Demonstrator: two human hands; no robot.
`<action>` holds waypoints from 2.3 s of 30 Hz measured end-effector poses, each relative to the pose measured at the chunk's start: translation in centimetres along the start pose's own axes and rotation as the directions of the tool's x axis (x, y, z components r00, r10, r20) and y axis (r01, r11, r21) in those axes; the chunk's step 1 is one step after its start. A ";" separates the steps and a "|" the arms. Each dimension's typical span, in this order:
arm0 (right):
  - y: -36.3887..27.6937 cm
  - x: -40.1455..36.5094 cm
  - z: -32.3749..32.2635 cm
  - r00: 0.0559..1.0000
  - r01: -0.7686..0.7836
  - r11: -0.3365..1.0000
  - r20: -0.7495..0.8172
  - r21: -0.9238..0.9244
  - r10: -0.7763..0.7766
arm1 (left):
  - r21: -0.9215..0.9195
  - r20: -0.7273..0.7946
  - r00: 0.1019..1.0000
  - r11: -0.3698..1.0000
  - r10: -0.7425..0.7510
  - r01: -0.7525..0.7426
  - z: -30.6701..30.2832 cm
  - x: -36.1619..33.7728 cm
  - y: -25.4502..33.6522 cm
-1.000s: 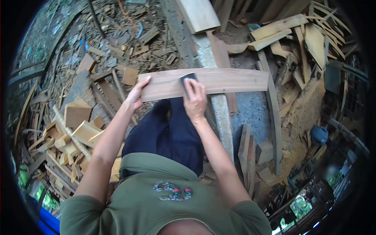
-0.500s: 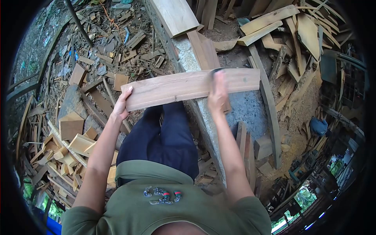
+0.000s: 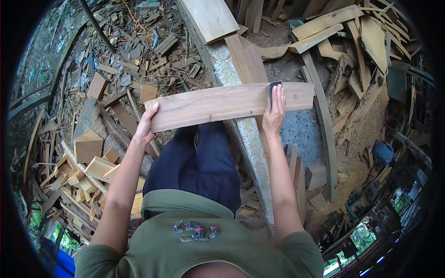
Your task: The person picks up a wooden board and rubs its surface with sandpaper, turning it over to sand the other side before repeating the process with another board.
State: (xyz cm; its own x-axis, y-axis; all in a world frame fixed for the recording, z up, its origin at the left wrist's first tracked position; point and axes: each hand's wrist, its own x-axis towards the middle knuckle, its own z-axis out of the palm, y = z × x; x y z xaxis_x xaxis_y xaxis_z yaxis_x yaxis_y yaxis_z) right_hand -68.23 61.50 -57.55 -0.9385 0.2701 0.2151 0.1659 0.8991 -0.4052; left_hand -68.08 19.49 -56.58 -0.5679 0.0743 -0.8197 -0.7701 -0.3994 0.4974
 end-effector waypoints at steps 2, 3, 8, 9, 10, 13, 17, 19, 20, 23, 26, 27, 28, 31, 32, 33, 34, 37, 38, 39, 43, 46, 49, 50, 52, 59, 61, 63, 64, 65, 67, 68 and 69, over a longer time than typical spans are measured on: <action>1.6 0.6 -1.6 0.975 0.149 0.988 0.161 0.034 -0.153 | 0.014 0.002 1.000 1.000 0.015 -0.015 -0.4 -0.2 0.0; 3.9 1.7 -1.9 0.995 0.015 0.999 0.094 0.041 -0.019 | 0.020 -0.001 1.000 1.000 -0.017 0.017 -1.0 0.1 -0.2; 6.5 3.1 -1.5 0.923 -0.360 0.932 -0.133 0.039 0.362 | 0.040 0.000 1.000 0.999 -0.011 0.011 -0.7 0.2 -0.1; 4.0 1.0 -0.9 0.954 -0.266 0.962 -0.130 0.054 0.271 | 0.035 0.007 1.000 0.999 0.003 -0.003 -0.5 0.1 -0.1; 1.5 -1.3 -0.4 0.977 -0.168 0.983 -0.125 0.068 0.175 | 0.028 0.014 1.000 1.000 0.014 -0.015 -0.4 0.1 -0.3; -1.4 -5.4 0.0 0.998 -0.005 1.000 0.065 0.021 0.004 | 0.049 0.014 0.998 0.997 0.058 -0.059 0.1 -0.1 -0.2; 3.8 -1.6 -1.6 0.994 -0.100 0.990 -0.040 0.101 0.104 | 0.065 -0.013 1.000 0.998 0.023 -0.023 0.4 -0.4 0.1; 5.2 -0.7 -0.9 0.970 -0.214 0.974 -0.100 0.077 0.221 | 0.021 0.047 0.999 1.000 0.017 -0.018 0.4 -0.5 0.4; 5.0 -0.7 -0.4 0.942 -0.291 0.954 -0.154 0.072 0.299 | 0.026 0.048 0.999 0.999 0.018 -0.019 0.1 -0.5 0.2; -0.8 -3.4 0.1 0.972 -0.189 0.979 -0.130 0.075 0.198 | 0.037 0.053 0.997 0.997 0.062 -0.064 0.0 0.3 -0.2; -2.9 -6.4 -0.6 0.998 0.001 0.996 0.065 0.094 -0.007 | 0.022 0.069 0.995 0.998 0.065 -0.067 0.4 -0.3 0.1; -3.0 -6.7 -0.7 0.978 0.109 0.988 0.164 0.113 -0.127 | 0.029 0.062 0.997 0.998 0.049 -0.051 0.6 -0.5 0.3; -1.9 -6.1 -0.5 0.977 0.112 0.987 0.169 0.119 -0.131 | 0.038 0.053 0.998 0.999 0.032 -0.034 0.6 -0.6 0.5; 2.7 -1.6 -1.2 0.960 -0.241 0.969 -0.133 0.051 0.246 | 0.039 0.071 0.997 0.999 0.010 -0.013 -0.3 0.2 0.0; 2.3 -2.2 -1.0 0.960 -0.242 0.969 -0.133 0.049 0.246 | 0.025 0.071 0.997 1.000 0.006 -0.008 -0.3 0.2 -0.1; 0.3 -2.6 -0.7 0.948 -0.280 0.955 -0.129 0.093 0.291 | 0.023 0.076 0.997 1.000 0.007 -0.008 -0.4 0.1 -0.1; -2.0 -2.7 -0.2 0.937 -0.309 0.941 -0.127 0.137 0.326 | 0.013 0.082 0.996 1.000 0.018 -0.019 -0.2 0.2 0.0; -8.9 -8.4 1.2 0.991 0.096 0.988 0.082 0.124 -0.106 | -0.006 0.079 0.996 1.000 0.029 -0.029 -0.4 0.9 -0.4; -11.0 -10.0 0.8 0.961 0.188 0.971 0.175 0.150 -0.213 | 0.008 0.075 0.997 1.000 0.017 -0.018 -0.8 0.9 -0.6; -11.4 -10.6 0.6 0.930 0.222 0.956 0.254 0.190 -0.267 | 0.003 0.074 0.997 1.000 0.021 -0.021 -0.6 0.7 -0.5; -4.1 -6.6 -0.2 0.970 0.215 0.976 0.112 0.036 -0.218 | 0.024 0.067 0.996 0.998 0.062 -0.064 -0.4 0.5 -0.3; -4.4 -5.9 0.5 0.995 -0.079 0.997 -0.069 -0.007 0.078 | 0.006 0.100 0.994 0.999 0.053 -0.054 0.2 -0.4 0.1; -10.6 -8.4 2.4 0.999 0.039 0.999 0.025 0.008 -0.039 | -0.021 0.072 0.997 0.999 0.031 -0.029 0.8 -1.0 0.4; -13.7 -9.7 2.6 0.982 0.150 0.985 0.102 0.083 -0.158 | -0.031 0.069 0.997 0.999 0.033 -0.031 0.7 -0.8 0.3; -18.1 -12.0 2.6 0.900 0.322 0.923 0.235 0.211 -0.367 | -0.171 0.171 0.985 0.985 0.001 0.029 -0.3 0.1 0.0; -7.9 -7.2 0.5 0.970 0.192 0.981 0.148 0.019 -0.193 | -0.222 0.188 0.982 0.975 0.014 0.029 -0.9 0.6 -0.6; -7.1 -6.2 0.9 0.999 0.013 1.000 0.040 0.005 -0.013 | -0.229 0.212 0.977 0.973 0.021 0.028 -0.6 0.2 -0.2; -8.7 -6.7 2.8 0.995 -0.097 0.992 -0.021 0.076 0.099 | -0.274 0.251 0.968 0.960 0.016 0.055 -0.3 -0.1 0.1; -11.7 -7.3 3.2 0.999 0.034 0.993 0.019 0.115 -0.036 | -0.271 0.241 0.970 0.961 0.017 0.051 -0.2 -0.1 0.1; -15.7 -8.2 3.5 0.984 0.160 0.974 0.057 0.162 -0.171 | -0.272 0.243 0.970 0.961 0.022 0.047 -0.1 -0.1 0.1; -21.7 -10.3 3.7 0.900 0.350 0.913 0.195 0.211 -0.390 | -0.267 0.224 0.974 0.963 0.032 0.030 -0.3 -0.4 0.2; -23.4 -11.1 4.2 0.865 0.379 0.875 0.220 0.303 -0.451 | -0.257 0.227 0.973 0.966 0.032 0.028 -0.5 -0.3 0.1; -23.7 -11.4 4.3 0.807 0.451 0.817 0.227 0.359 -0.545 | -0.274 0.256 0.965 0.961 0.052 0.020 -0.6 -0.2 0.1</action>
State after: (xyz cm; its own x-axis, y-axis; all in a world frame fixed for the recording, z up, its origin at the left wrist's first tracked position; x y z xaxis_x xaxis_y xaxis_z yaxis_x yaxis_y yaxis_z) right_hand -62.79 35.68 -54.19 -0.9165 -0.3506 0.1927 -0.3965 0.7326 -0.5532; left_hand -67.82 18.88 -56.56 -0.6629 0.2845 -0.6926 -0.6724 -0.6331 0.3834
